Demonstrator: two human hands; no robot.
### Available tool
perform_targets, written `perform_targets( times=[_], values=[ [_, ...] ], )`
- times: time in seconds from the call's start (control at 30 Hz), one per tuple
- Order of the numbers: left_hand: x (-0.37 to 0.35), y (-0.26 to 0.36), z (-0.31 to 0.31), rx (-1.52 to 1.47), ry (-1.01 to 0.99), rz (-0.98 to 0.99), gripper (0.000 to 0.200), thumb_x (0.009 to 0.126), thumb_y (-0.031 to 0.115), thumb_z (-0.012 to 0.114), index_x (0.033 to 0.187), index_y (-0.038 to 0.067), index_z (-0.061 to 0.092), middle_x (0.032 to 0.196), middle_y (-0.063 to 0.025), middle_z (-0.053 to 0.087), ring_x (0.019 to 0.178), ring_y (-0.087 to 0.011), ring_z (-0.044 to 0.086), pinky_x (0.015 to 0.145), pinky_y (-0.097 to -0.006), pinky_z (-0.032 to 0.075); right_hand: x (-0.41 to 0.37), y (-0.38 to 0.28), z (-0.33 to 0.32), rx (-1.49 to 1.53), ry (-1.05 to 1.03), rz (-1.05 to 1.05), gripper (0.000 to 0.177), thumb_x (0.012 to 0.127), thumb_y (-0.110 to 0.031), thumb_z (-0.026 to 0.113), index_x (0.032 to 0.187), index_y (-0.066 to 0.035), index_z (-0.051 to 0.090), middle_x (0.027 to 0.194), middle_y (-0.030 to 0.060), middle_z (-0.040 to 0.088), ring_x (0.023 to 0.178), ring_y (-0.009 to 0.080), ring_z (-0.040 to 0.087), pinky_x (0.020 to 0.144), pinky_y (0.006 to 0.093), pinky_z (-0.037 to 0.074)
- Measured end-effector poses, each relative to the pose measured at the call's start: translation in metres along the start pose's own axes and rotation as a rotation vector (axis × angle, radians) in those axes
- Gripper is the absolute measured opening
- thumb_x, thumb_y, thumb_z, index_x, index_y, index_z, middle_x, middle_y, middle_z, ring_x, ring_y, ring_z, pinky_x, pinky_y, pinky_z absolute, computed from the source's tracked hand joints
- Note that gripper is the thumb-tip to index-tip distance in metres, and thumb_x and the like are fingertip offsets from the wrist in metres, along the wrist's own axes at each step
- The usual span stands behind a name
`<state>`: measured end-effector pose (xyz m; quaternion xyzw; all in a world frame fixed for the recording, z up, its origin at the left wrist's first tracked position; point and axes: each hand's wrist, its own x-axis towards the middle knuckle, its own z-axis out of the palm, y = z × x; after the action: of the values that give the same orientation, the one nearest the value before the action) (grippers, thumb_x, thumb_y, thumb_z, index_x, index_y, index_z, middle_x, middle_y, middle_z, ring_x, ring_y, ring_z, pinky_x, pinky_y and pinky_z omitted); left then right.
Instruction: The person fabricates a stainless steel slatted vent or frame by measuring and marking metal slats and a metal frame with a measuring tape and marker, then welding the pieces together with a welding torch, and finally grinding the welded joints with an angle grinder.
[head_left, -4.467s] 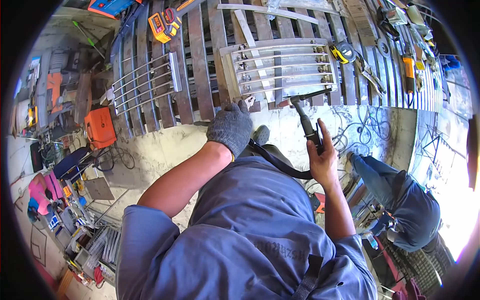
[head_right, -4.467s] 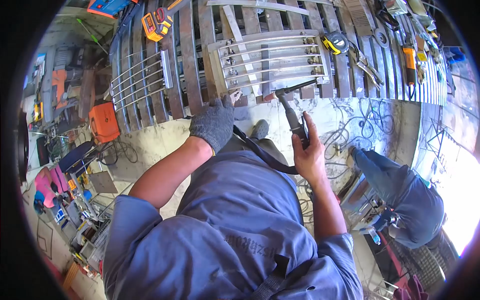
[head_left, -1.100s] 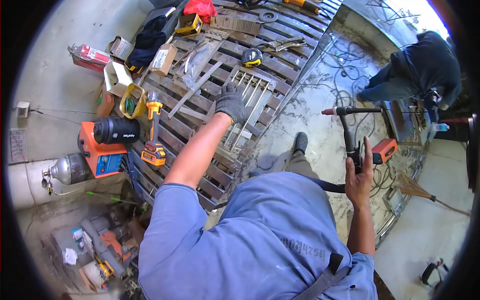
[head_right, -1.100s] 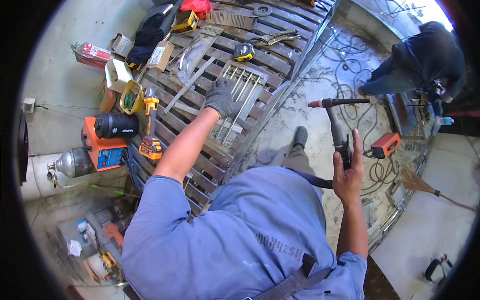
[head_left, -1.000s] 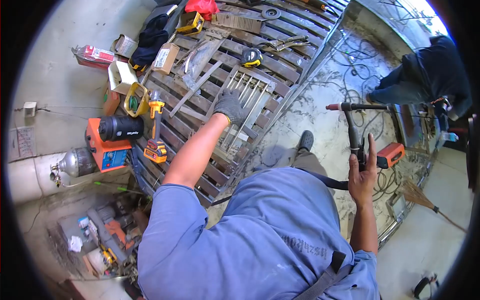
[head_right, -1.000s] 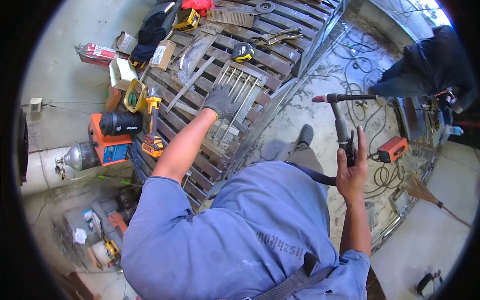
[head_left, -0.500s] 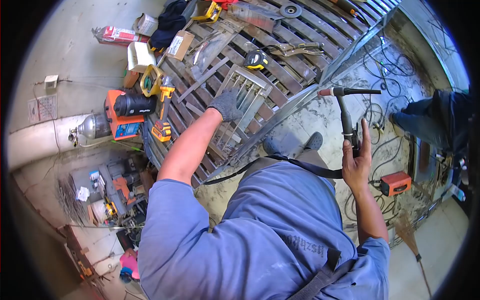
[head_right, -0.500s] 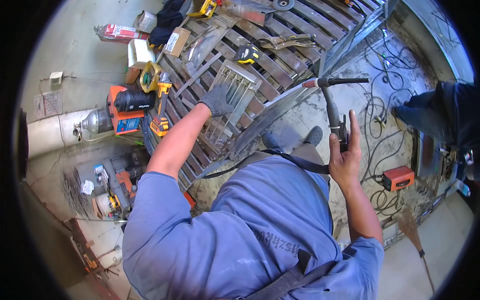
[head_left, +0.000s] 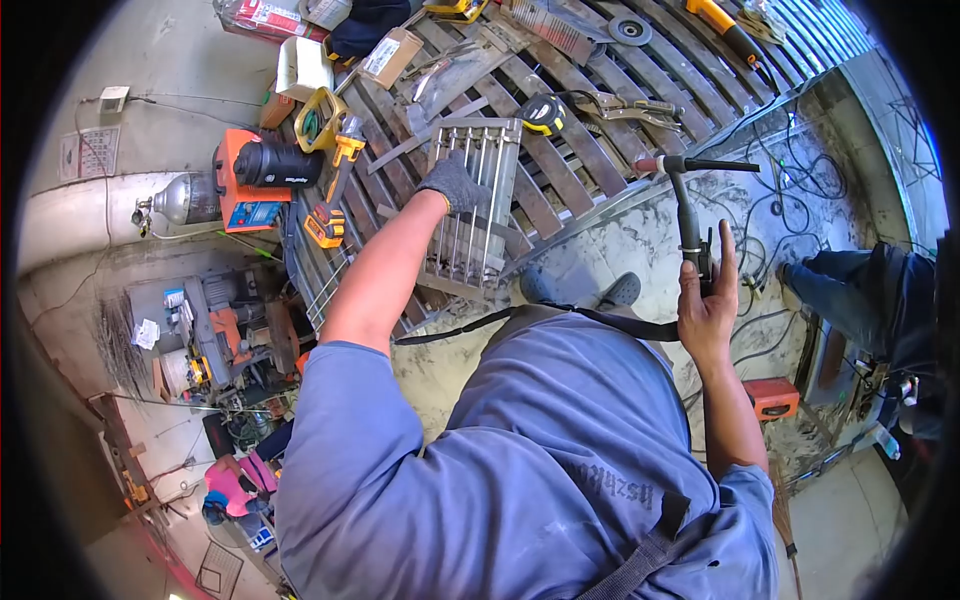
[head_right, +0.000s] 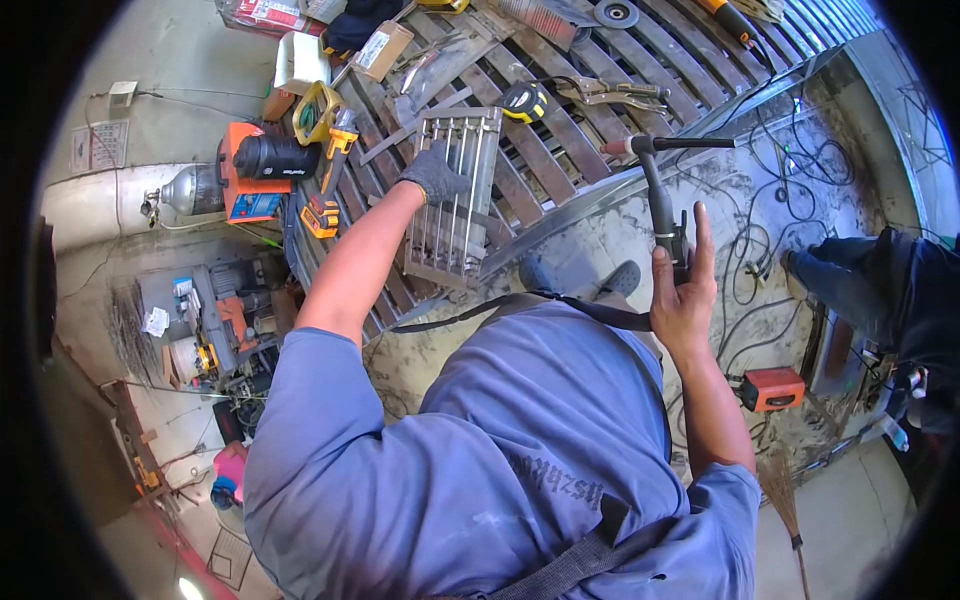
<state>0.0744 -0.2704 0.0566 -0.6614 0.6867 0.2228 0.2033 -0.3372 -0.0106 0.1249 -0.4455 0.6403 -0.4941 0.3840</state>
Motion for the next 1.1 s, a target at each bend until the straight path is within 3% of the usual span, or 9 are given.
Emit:
perform_targets(
  times=[0.13,0.33,0.5,0.6,0.73,0.83,0.93,1.03,1.1],
  values=[
    [0.023,-0.019,0.006,0.013,0.071,-0.114,0.123,0.073,0.062,0.089,0.160,-0.011,0.042,0.153,-0.0356,0.059,0.142,-0.0438,0.062,0.119,-0.0449,0.052,0.005,0.002,0.000,-0.043,0.043,-0.070,0.074,0.113,-0.012,0.065,0.176,-0.012,0.027,0.091,-0.0024,0.060,0.071,0.0052,0.043,0.062,0.0235,0.036],
    [0.052,-0.052,0.005,-0.040,0.086,-0.247,0.123,0.072,0.073,0.085,0.156,-0.011,0.052,0.153,-0.0326,0.062,0.141,-0.0401,0.064,0.120,-0.0436,0.050,0.006,-0.006,-0.011,-0.020,0.031,0.006,0.075,0.112,-0.008,0.066,0.176,-0.010,0.027,0.104,0.0045,0.068,0.087,0.0103,0.055,0.079,0.0263,0.047],
    [0.142,-0.147,0.070,0.055,-0.084,-0.127,0.094,0.089,0.079,0.065,0.156,0.013,0.063,0.156,-0.0195,0.065,0.142,-0.0358,0.064,0.117,-0.0438,0.052,0.009,-0.007,-0.017,-0.010,0.028,-0.006,0.074,0.112,-0.009,0.065,0.176,-0.010,0.028,0.107,0.0053,0.069,0.088,0.0104,0.055,0.081,0.0267,0.048],
    [0.065,-0.100,0.043,-0.634,-0.125,-0.382,0.091,0.092,0.075,0.062,0.158,0.013,0.061,0.154,-0.0181,0.067,0.137,-0.0357,0.067,0.112,-0.0501,0.055,0.016,-0.004,-0.018,-0.021,0.029,-0.023,0.072,0.111,-0.009,0.066,0.175,-0.010,0.031,0.114,0.0074,0.070,0.090,0.0116,0.058,0.085,0.0284,0.051],
    [0.062,-0.107,0.052,-0.892,-0.326,-0.527,0.061,0.108,0.053,0.053,0.152,0.013,0.064,0.143,-0.0147,0.070,0.123,-0.0377,0.070,0.086,-0.0631,0.063,0.025,-0.008,-0.017,-0.069,0.007,-0.054,0.071,0.109,-0.008,0.068,0.173,-0.010,0.037,0.118,0.0105,0.072,0.092,0.0133,0.061,0.086,0.0310,0.053],
    [0.078,-0.141,0.087,-0.898,-0.250,-0.483,0.070,0.105,0.059,0.056,0.156,0.010,0.062,0.153,-0.0164,0.064,0.136,-0.0374,0.063,0.103,-0.0549,0.056,0.039,-0.006,-0.010,-0.148,-0.018,-0.110,0.072,0.108,-0.011,0.069,0.173,-0.014,0.038,0.115,0.0139,0.073,0.088,0.0155,0.063,0.084,0.0339,0.055],
    [0.122,-0.176,0.125,-0.545,0.093,-0.285,0.081,0.102,0.064,0.059,0.159,0.007,0.059,0.163,-0.0182,0.058,0.149,-0.0371,0.056,0.120,-0.0467,0.049,0.050,-0.007,0.002,-0.195,-0.072,-0.077,0.071,0.109,-0.013,0.069,0.173,-0.015,0.038,0.104,0.0123,0.073,0.084,0.0163,0.064,0.080,0.0358,0.055],
    [0.040,-0.116,0.063,-0.324,0.143,-0.594,0.096,0.096,0.071,0.063,0.164,0.004,0.052,0.171,-0.0227,0.048,0.160,-0.0393,0.043,0.131,-0.0440,0.035,0.060,-0.011,0.021,-0.190,-0.148,-0.082,0.071,0.108,-0.015,0.070,0.172,-0.015,0.040,0.092,0.0082,0.070,0.080,0.0155,0.062,0.076,0.0351,0.054],
    [0.012,-0.113,0.059,-0.342,0.189,-0.478,0.098,0.099,0.074,0.052,0.165,0.001,0.047,0.173,-0.0251,0.042,0.162,-0.0410,0.040,0.132,-0.0435,0.034,0.062,-0.018,0.037,-0.169,-0.220,0.013,0.067,0.109,-0.007,0.068,0.171,-0.011,0.042,0.105,0.0058,0.070,0.085,0.0104,0.057,0.079,0.0298,0.052]
  ],
)
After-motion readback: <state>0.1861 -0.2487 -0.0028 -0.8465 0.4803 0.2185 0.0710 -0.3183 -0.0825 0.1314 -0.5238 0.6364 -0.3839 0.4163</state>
